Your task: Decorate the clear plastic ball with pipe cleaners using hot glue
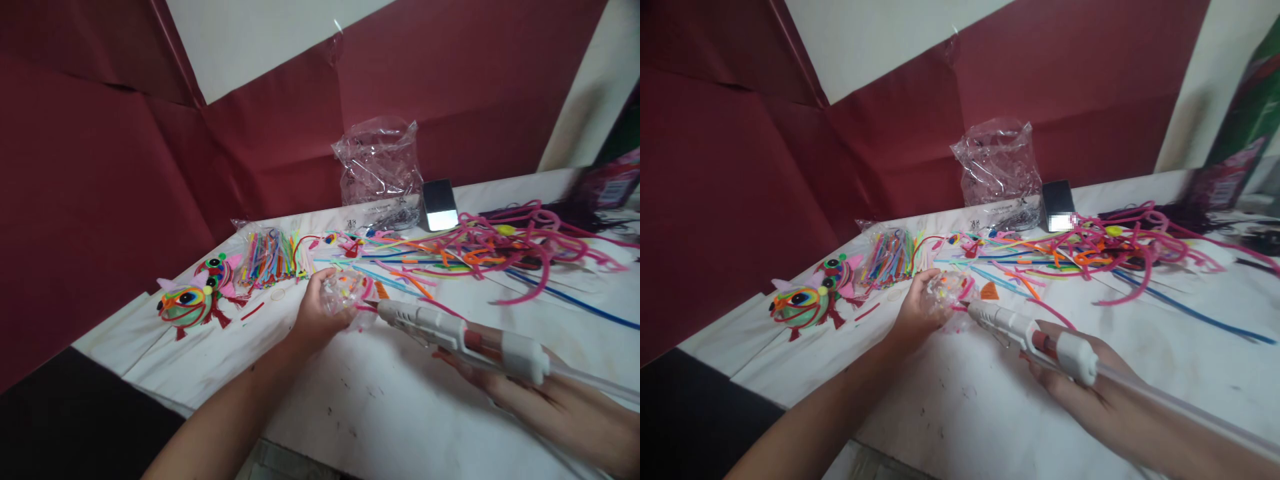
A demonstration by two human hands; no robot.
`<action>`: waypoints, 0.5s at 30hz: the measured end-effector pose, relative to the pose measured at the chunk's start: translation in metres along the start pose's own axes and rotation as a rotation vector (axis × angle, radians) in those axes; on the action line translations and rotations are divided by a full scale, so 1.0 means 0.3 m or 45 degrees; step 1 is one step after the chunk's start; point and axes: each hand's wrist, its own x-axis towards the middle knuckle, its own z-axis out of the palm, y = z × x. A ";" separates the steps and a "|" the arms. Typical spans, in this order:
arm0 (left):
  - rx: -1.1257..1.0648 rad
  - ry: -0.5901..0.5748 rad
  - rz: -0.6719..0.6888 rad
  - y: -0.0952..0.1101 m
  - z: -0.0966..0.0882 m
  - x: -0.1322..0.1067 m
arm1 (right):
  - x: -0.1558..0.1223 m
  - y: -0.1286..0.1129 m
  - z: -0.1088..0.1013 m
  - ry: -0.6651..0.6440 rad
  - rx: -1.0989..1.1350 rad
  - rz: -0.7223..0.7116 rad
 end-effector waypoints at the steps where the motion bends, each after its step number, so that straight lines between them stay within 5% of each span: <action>1: -0.002 -0.001 0.003 -0.002 -0.001 0.001 | 0.002 -0.004 -0.001 0.000 0.000 -0.001; 15: 0.016 -0.042 -0.060 -0.010 0.010 -0.001 | -0.037 0.047 0.017 0.095 -0.111 0.063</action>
